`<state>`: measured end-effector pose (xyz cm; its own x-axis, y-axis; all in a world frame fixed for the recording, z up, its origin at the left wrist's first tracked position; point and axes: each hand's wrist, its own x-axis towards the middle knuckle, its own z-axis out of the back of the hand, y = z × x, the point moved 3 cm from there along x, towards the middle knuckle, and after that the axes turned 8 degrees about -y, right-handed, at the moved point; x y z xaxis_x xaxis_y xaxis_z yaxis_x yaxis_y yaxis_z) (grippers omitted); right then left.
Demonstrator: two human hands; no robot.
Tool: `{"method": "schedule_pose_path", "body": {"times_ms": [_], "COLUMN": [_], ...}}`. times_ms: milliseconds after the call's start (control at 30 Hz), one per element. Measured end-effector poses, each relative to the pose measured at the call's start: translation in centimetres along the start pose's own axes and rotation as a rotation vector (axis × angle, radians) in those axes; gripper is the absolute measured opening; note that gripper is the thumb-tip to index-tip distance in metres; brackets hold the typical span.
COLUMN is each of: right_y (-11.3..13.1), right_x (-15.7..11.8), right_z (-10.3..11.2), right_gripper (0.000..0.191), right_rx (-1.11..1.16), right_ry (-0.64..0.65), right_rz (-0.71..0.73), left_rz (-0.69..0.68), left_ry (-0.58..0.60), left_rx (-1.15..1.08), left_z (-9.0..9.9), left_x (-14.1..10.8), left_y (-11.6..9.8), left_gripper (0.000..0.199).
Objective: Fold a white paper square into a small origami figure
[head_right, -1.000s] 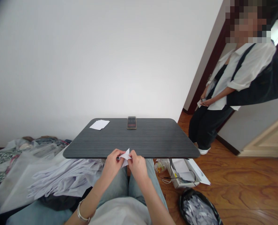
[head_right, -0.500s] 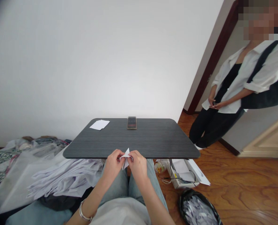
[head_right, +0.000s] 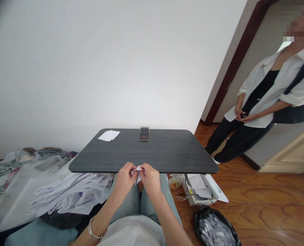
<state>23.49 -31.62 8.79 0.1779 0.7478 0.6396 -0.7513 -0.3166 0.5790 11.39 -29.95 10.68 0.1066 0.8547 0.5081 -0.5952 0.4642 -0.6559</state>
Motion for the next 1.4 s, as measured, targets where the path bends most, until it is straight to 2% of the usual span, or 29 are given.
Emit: {"method": "schedule_pose_path", "body": {"times_ms": [300, 433, 667, 767, 867, 933, 1000, 1133, 1267, 1333, 1400], "right_y": [1.5, 2.0, 2.1, 1.9, 1.6, 1.3, 1.3, 1.9, 2.6, 2.8, 2.9], "right_x": [-0.6, -0.9, -2.2, -2.5, -2.6, -2.6, -2.5, -2.2, -2.2, -2.5, -2.8], "right_z": [-0.7, -0.7, -0.2, 0.1, 0.2, 0.3, 0.3, 0.3, 0.1, -0.4, -1.0], "right_gripper": [0.019, 0.013, 0.018, 0.018, 0.019, 0.021, 0.022, 0.025, 0.039, 0.042, 0.042], "right_rx": [0.191, 0.352, 0.533, 0.601, 0.574, 0.559, 0.567, 0.606, 0.626, 0.668, 0.764], "right_ry": [0.062, 0.041, 0.035, 0.023, -0.032, -0.049, -0.045, -0.01, -0.018, 0.029, 0.129], "right_rz": [-0.149, -0.24, -0.329, -0.378, -0.411, -0.414, -0.408, -0.412, -0.468, -0.531, -0.614], "left_rz": [0.004, 0.029, 0.103, 0.13, 0.142, 0.118, 0.076, 0.047, 0.067, 0.072, 0.072], "left_ry": [0.023, -0.002, -0.073, -0.031, 0.047, 0.104, 0.131, 0.07, -0.035, -0.068, -0.086], "left_rx": [0.028, -0.015, -0.108, -0.267, -0.382, -0.372, -0.325, -0.223, -0.156, -0.132, -0.109], "left_z": [1.7, 2.4, 2.7, 2.5, 2.3, 2.2, 2.1, 2.5, 3.2, 3.3, 3.3], "left_x": [-1.0, -1.2, -2.0, -2.4, -2.6, -2.6, -2.6, -2.0, -1.6, -1.6, -1.6], "left_y": [0.9, 1.1, 1.2, 1.1, 1.1, 1.1, 0.9, 0.6, 1.1, 1.6, 2.0], "left_gripper": [0.007, 0.01, 0.01, 0.005, 0.028, 0.034, 0.028, 0.022, 0.024, 0.024, 0.023]}}
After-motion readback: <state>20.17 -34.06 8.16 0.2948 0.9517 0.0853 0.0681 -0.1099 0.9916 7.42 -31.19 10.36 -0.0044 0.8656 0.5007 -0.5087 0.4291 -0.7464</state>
